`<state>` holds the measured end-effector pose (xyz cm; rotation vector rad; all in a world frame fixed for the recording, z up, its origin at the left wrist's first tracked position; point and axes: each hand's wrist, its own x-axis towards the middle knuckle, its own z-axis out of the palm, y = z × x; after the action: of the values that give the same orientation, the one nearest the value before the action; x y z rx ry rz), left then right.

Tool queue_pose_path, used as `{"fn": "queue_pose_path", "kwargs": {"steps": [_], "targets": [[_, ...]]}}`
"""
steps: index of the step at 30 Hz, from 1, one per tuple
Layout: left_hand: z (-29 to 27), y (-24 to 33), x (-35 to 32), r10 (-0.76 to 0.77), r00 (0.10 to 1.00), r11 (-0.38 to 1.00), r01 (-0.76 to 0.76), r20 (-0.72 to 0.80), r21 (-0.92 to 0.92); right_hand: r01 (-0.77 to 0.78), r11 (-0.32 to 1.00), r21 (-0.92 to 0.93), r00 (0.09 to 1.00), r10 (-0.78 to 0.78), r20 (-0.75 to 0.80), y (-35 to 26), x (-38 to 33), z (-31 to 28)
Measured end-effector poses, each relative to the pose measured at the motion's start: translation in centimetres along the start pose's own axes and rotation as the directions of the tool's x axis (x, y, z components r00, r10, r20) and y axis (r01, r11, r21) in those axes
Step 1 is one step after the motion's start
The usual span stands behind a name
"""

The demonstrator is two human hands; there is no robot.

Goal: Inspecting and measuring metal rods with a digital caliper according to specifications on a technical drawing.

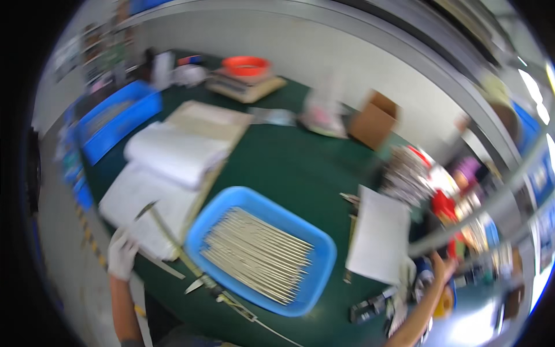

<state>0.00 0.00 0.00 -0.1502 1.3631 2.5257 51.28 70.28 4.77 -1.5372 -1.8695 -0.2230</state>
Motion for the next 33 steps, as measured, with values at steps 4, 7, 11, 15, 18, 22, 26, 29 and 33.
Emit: {"fn": "queue_pose_path", "kwargs": {"steps": [4, 7, 11, 15, 18, 22, 26, 29, 33], "targets": [[0.2, 2.4, 0.0, 0.113, 0.985, 0.994, -0.111, -0.132, 0.024, -0.051, 0.976, 0.213, 0.985, 0.014, 0.173, -11.4, -1.0, 1.7], [-0.7, 3.3, -2.7, 0.023, 0.995, 0.995, -0.014, -0.093, 0.098, 0.115, 0.949, 0.294, 0.976, -0.163, 0.144, -15.4, -0.6, -0.7], [-0.7, 3.9, -3.4, -0.030, 0.988, 0.983, 0.056, -0.150, 0.172, 0.243, 0.897, 0.369, 0.960, -0.277, 0.042, -17.6, -1.2, -3.6], [-0.9, 3.7, -3.0, -0.073, 0.993, 0.988, 0.085, -0.093, 0.130, 0.333, 0.850, 0.407, 0.941, -0.330, -0.079, -18.4, -2.6, -6.8], [-1.5, 3.5, -2.7, -0.103, 0.991, 0.992, 0.108, -0.079, 0.059, 0.385, 0.820, 0.424, 0.923, -0.352, -0.157, -19.1, -5.1, -9.0], [-1.6, 3.7, -2.4, -0.137, 0.990, 0.990, 0.136, -0.032, -0.023, 0.432, 0.803, 0.411, 0.899, -0.350, -0.263, -19.8, -10.8, -13.3], [-2.3, 3.9, -2.4, -0.151, 0.988, 0.988, 0.150, -0.038, -0.034, 0.585, 0.464, 0.666, 0.725, -0.668, -0.171, -29.1, -22.0, -18.5], [-1.9, 4.0, -1.8, -0.174, 0.985, 0.981, 0.174, 0.009, -0.091, 0.630, 0.373, 0.680, 0.338, -0.921, 0.193, -35.5, -30.0, -22.0], [-1.4, 4.1, -2.2, -0.212, 0.976, 0.974, 0.216, 0.052, -0.071, 0.590, 0.448, 0.672, 0.393, -0.886, 0.245, -38.3, -37.0, -18.1]]}}
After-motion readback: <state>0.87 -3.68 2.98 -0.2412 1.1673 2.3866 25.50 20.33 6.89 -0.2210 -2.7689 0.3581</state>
